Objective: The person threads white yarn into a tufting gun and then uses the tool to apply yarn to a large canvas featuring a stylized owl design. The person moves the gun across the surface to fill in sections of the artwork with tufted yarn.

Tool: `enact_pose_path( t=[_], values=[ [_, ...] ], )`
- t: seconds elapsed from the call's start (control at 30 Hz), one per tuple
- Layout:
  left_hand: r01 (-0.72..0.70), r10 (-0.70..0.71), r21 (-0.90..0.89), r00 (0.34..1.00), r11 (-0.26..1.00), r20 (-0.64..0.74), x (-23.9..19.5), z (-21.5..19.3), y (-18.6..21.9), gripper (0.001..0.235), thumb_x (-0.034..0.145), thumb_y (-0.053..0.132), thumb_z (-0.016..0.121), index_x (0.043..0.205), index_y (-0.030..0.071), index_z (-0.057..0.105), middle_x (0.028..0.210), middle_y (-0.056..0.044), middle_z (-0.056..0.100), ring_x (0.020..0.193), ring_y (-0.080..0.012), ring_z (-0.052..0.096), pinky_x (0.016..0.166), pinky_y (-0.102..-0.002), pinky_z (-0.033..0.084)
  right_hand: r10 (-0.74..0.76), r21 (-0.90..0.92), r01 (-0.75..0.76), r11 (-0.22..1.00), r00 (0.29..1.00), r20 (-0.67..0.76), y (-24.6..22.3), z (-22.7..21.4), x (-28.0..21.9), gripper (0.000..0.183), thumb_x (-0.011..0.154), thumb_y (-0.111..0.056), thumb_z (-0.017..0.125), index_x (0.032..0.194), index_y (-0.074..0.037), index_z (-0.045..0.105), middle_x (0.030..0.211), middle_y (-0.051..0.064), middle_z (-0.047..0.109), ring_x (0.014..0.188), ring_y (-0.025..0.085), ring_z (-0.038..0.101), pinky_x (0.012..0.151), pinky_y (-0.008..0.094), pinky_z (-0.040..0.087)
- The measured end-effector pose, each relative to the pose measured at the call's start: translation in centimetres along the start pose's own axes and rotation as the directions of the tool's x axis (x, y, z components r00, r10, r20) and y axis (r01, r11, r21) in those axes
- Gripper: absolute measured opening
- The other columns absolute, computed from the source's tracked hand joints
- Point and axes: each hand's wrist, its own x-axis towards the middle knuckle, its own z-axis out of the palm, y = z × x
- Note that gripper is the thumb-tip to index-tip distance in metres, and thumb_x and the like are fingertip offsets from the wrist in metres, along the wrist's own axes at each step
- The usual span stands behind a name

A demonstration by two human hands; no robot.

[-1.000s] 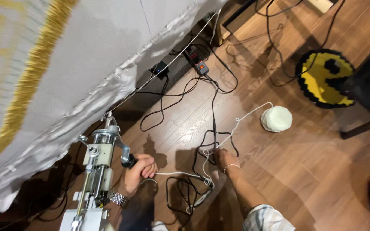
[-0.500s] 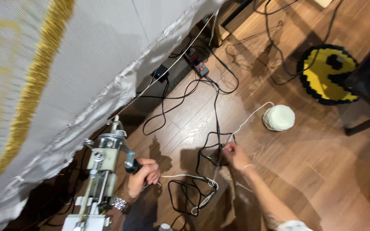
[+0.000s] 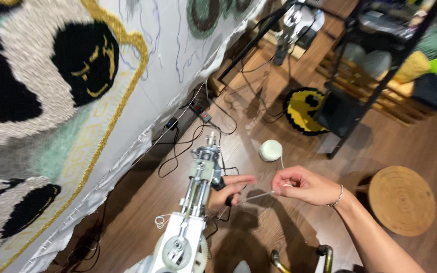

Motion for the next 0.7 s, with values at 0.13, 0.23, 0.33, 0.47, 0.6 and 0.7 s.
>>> enact_pose_path(
  t=[0.13, 0.23, 0.33, 0.47, 0.6, 0.7],
  values=[
    [-0.003, 0.011, -0.042, 0.983, 0.999, 0.182, 1.7, 3.8, 1.4, 0.042, 0.096, 0.016, 0.047, 0.128, -0.003, 0.066, 0.101, -0.003, 0.079, 0.060, -0.0095, 0.053, 0.060, -0.025, 0.048, -0.110, -0.063, 0.104, 0.993, 0.989, -0.101, -5.8, -2.1, -3.8, 0.017, 0.098, -0.021, 0.067, 0.099, -0.005, 0.072, 0.080, -0.006, 0.059, 0.075, 0.004, 0.050, 0.066, 0.023, 0.044],
    [-0.097, 0.080, 0.116, 0.986, 0.989, 0.146, -0.2, 4.4, 3.3, 0.036, 0.098, 0.015, 0.050, 0.107, -0.008, 0.076, 0.081, -0.010, 0.073, 0.060, -0.0103, 0.054, 0.057, -0.026, 0.045, -0.136, -0.093, 0.113, 0.989, 0.946, -0.294, -6.0, -6.2, -5.8, 0.017, 0.099, -0.022, 0.065, 0.101, -0.006, 0.071, 0.082, -0.007, 0.058, 0.077, 0.003, 0.050, 0.067, 0.022, 0.044],
    [-0.121, 0.113, 0.167, 0.992, 0.979, 0.059, -4.2, 2.4, 5.6, 0.030, 0.097, 0.014, 0.052, 0.084, -0.004, 0.073, 0.072, -0.010, 0.069, 0.056, -0.0114, 0.053, 0.056, -0.027, 0.044, -0.062, -0.032, 0.053, 0.998, 0.817, -0.574, -2.5, -11.3, -8.7, 0.016, 0.099, -0.023, 0.064, 0.106, -0.010, 0.069, 0.082, -0.006, 0.057, 0.072, 0.006, 0.049, 0.062, 0.023, 0.042],
    [-0.154, 0.132, 0.179, 0.983, 0.972, 0.125, -9.8, -3.4, 8.5, 0.038, 0.102, 0.016, 0.048, 0.067, 0.004, 0.059, 0.058, -0.002, 0.053, 0.053, -0.0119, 0.047, 0.053, -0.030, 0.042, 0.017, 0.028, 0.026, 0.999, 0.371, -0.928, 4.7, -18.9, -14.4, 0.018, 0.109, -0.025, 0.066, 0.118, -0.010, 0.067, 0.084, -0.002, 0.058, 0.066, 0.009, 0.050, 0.053, 0.026, 0.037],
    [-0.047, 0.075, 0.231, 0.991, 0.972, -0.114, -17.1, -8.6, 11.7, 0.036, 0.098, 0.018, 0.048, 0.071, -0.001, 0.063, 0.060, -0.006, 0.056, 0.056, -0.0153, 0.051, 0.056, -0.031, 0.042, 0.087, 0.078, 0.098, 0.992, -0.087, -0.992, 10.0, -21.9, -20.4, 0.009, 0.116, -0.015, 0.055, 0.122, -0.009, 0.058, 0.093, 0.004, 0.068, 0.075, 0.015, 0.068, 0.057, 0.026, 0.052],
    [-0.386, 0.498, 0.627, 0.867, 0.677, -0.004, -21.4, -10.4, 15.3, 0.028, 0.094, 0.020, 0.055, 0.092, -0.007, 0.064, 0.074, -0.008, 0.065, 0.063, -0.0151, 0.061, 0.061, -0.029, 0.053, 0.223, 0.218, 0.049, 0.975, -0.283, -0.933, 11.5, -21.1, -24.7, 0.012, 0.112, -0.015, 0.058, 0.118, -0.005, 0.061, 0.094, 0.010, 0.069, 0.078, 0.020, 0.068, 0.061, 0.032, 0.052]
  ],
)
